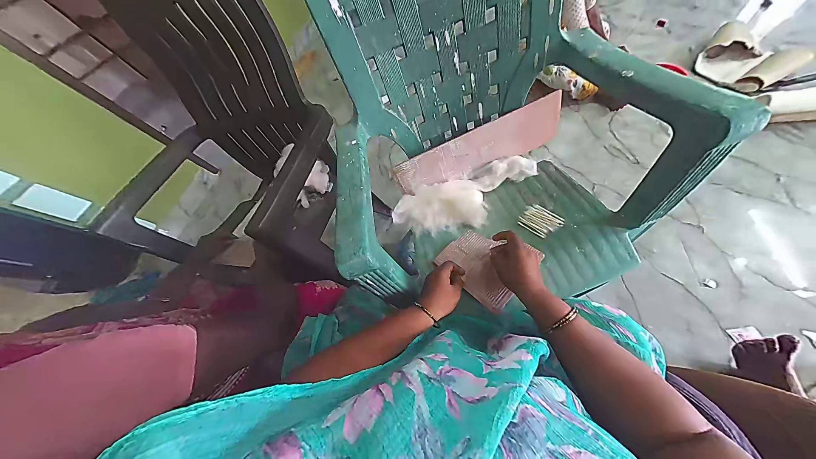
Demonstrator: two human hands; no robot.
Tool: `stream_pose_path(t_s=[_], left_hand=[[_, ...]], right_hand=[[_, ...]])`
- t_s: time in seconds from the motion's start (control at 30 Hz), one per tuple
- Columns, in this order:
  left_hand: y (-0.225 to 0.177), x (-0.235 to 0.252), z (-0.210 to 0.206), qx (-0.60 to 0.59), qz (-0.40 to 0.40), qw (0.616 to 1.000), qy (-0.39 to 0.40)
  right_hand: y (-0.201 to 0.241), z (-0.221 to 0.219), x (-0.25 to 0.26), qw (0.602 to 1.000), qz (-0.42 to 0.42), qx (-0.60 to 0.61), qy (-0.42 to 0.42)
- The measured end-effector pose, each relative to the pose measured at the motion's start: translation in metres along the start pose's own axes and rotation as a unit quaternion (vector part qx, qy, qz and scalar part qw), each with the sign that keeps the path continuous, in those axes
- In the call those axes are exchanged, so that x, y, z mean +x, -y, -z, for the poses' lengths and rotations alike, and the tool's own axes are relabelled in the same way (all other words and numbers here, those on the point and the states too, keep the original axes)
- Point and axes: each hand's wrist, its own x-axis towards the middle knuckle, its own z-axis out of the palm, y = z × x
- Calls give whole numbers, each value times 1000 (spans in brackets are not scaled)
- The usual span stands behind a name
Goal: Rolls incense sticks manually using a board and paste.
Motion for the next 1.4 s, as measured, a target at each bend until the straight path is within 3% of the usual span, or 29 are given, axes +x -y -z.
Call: stream_pose_path(t_s=[0.37, 0.63, 0.77, 0.87, 0.93, 1.07, 1.23, 1.3, 1.4], left_hand=[[-4, -7, -2, -15, -56, 997, -47], [-6, -7, 2, 53, 9, 998, 9], [-6, -8, 5, 56, 26, 998, 10], [-6, -8, 6, 60, 26, 998, 17], [-5, -8, 5, 57, 24, 998, 21], [-3, -13, 4, 43, 12, 998, 54], [0, -17, -2, 80, -47, 987, 134], [0, -19, -3, 76, -58, 986, 134], [-1, -20, 0, 52, -48, 992, 102]], right_hand=[[-13, 19, 9, 998, 7, -43, -37], [-17, 15, 12, 995, 75, -62, -30], [-22, -1, 23, 964, 226, -129, 54], [-9, -2, 16, 913, 220, -263, 220], [-3, 1, 7, 887, 204, -319, 266], [-13, 22, -20, 862, 196, -352, 308], [-23, 49, -60, 858, 176, -361, 321], [-23, 58, -65, 866, 162, -343, 326], [-24, 66, -61, 898, 157, -318, 259]])
